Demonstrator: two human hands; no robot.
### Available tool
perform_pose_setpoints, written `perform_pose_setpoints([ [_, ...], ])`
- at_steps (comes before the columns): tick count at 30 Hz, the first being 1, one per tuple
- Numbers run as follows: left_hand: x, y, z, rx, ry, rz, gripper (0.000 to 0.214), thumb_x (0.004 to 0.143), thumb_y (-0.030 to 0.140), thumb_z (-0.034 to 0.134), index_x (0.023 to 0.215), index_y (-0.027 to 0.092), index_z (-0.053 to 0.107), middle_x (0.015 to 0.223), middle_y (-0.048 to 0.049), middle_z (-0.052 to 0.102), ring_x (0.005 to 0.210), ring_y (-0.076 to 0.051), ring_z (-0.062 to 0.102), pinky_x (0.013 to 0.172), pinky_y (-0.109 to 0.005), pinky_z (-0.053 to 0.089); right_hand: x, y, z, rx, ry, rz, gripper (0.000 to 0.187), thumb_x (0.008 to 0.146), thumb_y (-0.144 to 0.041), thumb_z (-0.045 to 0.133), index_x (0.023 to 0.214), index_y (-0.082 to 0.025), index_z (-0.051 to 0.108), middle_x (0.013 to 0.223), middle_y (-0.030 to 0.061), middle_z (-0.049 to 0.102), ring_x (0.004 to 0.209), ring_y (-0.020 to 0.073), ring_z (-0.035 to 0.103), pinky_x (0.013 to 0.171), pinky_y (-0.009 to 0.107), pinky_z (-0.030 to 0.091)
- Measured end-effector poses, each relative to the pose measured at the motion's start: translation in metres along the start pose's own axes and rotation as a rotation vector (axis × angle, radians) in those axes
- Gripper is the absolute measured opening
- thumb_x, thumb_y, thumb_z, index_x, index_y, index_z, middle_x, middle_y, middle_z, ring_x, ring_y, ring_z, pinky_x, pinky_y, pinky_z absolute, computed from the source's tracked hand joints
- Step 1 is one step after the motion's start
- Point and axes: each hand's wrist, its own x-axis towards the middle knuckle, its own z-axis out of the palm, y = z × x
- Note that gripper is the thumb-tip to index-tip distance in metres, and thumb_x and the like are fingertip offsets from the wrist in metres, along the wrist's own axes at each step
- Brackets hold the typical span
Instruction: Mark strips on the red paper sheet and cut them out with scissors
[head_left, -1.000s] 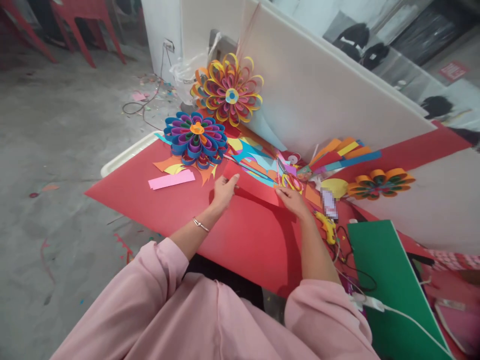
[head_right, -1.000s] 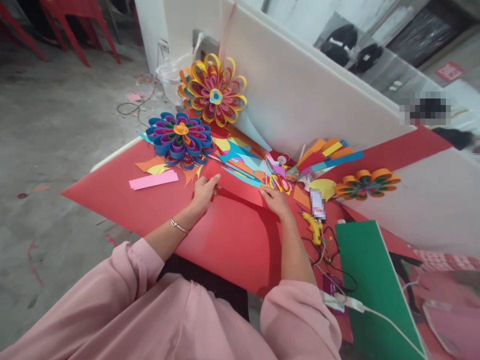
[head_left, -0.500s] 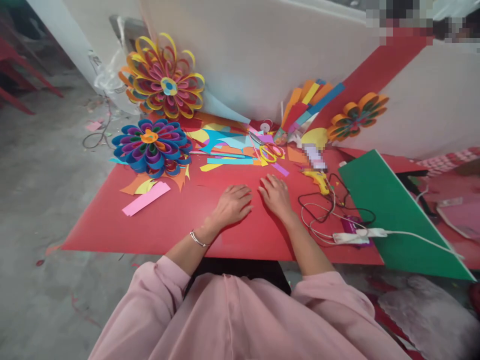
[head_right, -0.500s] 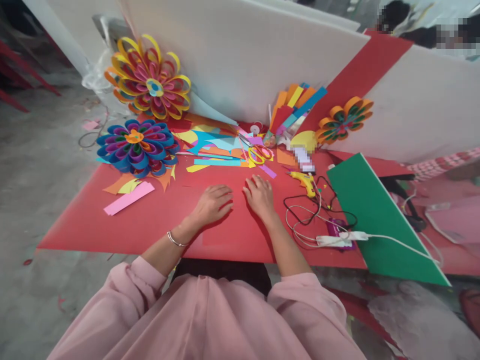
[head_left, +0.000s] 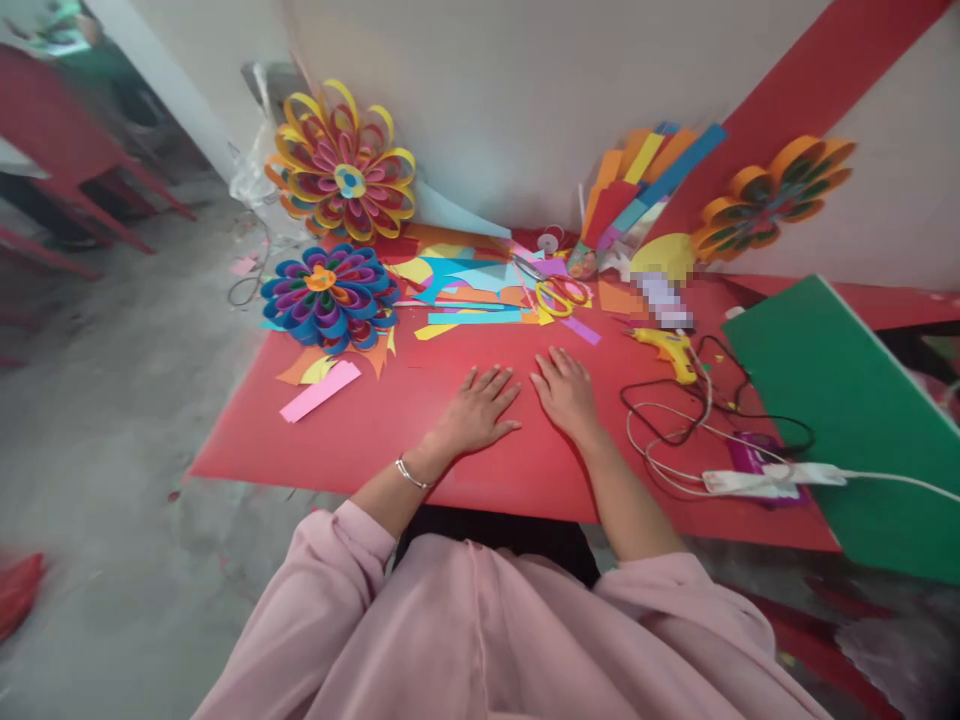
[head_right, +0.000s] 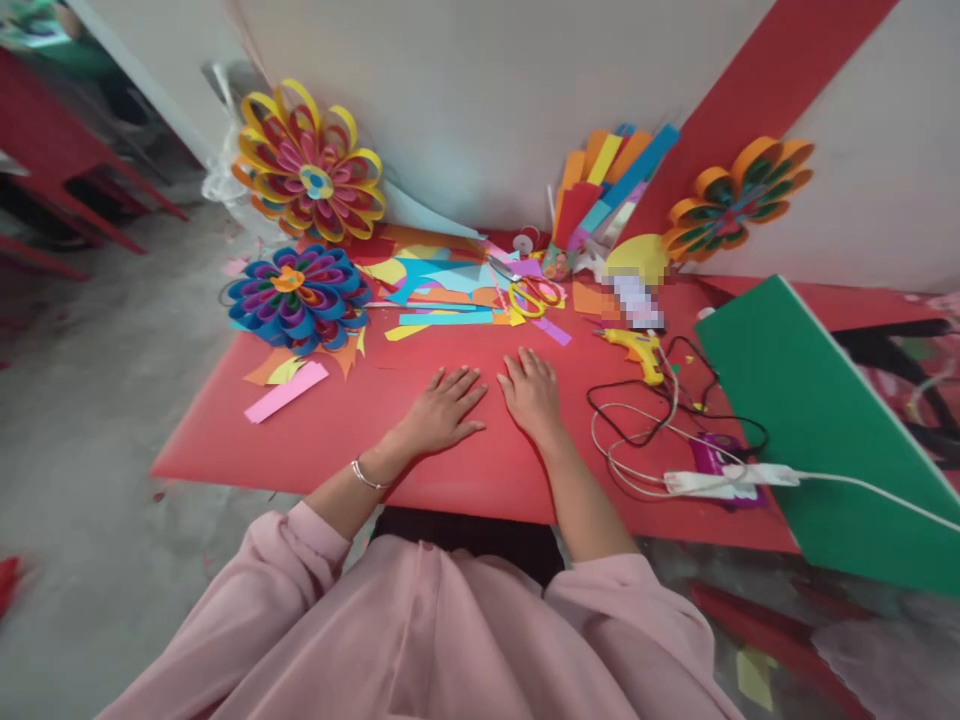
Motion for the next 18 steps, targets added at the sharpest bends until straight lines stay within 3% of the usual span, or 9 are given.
perform_pose_setpoints([
  [5, -0.001, 0.002, -0.003, 0.036, -0.005, 0.006, 0.074, 0.106, 0.067, 0.053, 0.163, 0.021, 0.052, 0.176, -0.0126, 0.039, 0.164, -0.034, 0.035, 0.135, -0.061, 0.024, 0.001, 0.005, 0.008, 0.002, 0.089, -0.046, 0.054, 0.113, -0.041, 0.036, 0.143, -0.012, 0.069, 0.157, 0.0251, 0.06, 0.146, 0.0396, 0.055, 0.118, 0.058, 0.044],
  [10, -0.002, 0.001, -0.002, 0.093, -0.014, -0.012, 0.073, 0.107, 0.067, 0.048, 0.165, 0.023, 0.049, 0.178, -0.0106, 0.036, 0.166, -0.031, 0.032, 0.137, -0.058, 0.02, 0.002, 0.01, 0.022, 0.015, 0.17, -0.074, 0.049, 0.112, -0.041, 0.041, 0.14, -0.014, 0.071, 0.153, 0.0235, 0.064, 0.142, 0.0369, 0.059, 0.116, 0.054, 0.045],
  [14, -0.003, 0.005, -0.006, 0.122, -0.01, -0.056, 0.08, 0.104, 0.071, 0.051, 0.169, 0.024, 0.042, 0.181, -0.0124, 0.028, 0.169, -0.034, 0.024, 0.135, -0.065, 0.019, 0.002, 0.013, 0.029, 0.003, 0.225, -0.094, 0.046, 0.111, -0.039, 0.044, 0.137, -0.014, 0.072, 0.15, 0.0233, 0.066, 0.14, 0.0361, 0.061, 0.115, 0.053, 0.045],
  [18, -0.004, 0.007, -0.009, 0.14, -0.009, -0.113, 0.087, 0.1, 0.076, 0.055, 0.169, 0.024, 0.043, 0.18, -0.0167, 0.031, 0.168, -0.038, 0.026, 0.133, -0.068, 0.021, 0.003, 0.012, 0.029, -0.002, 0.228, -0.087, 0.046, 0.111, -0.039, 0.043, 0.136, -0.015, 0.073, 0.15, 0.0224, 0.067, 0.139, 0.0357, 0.061, 0.113, 0.053, 0.046],
])
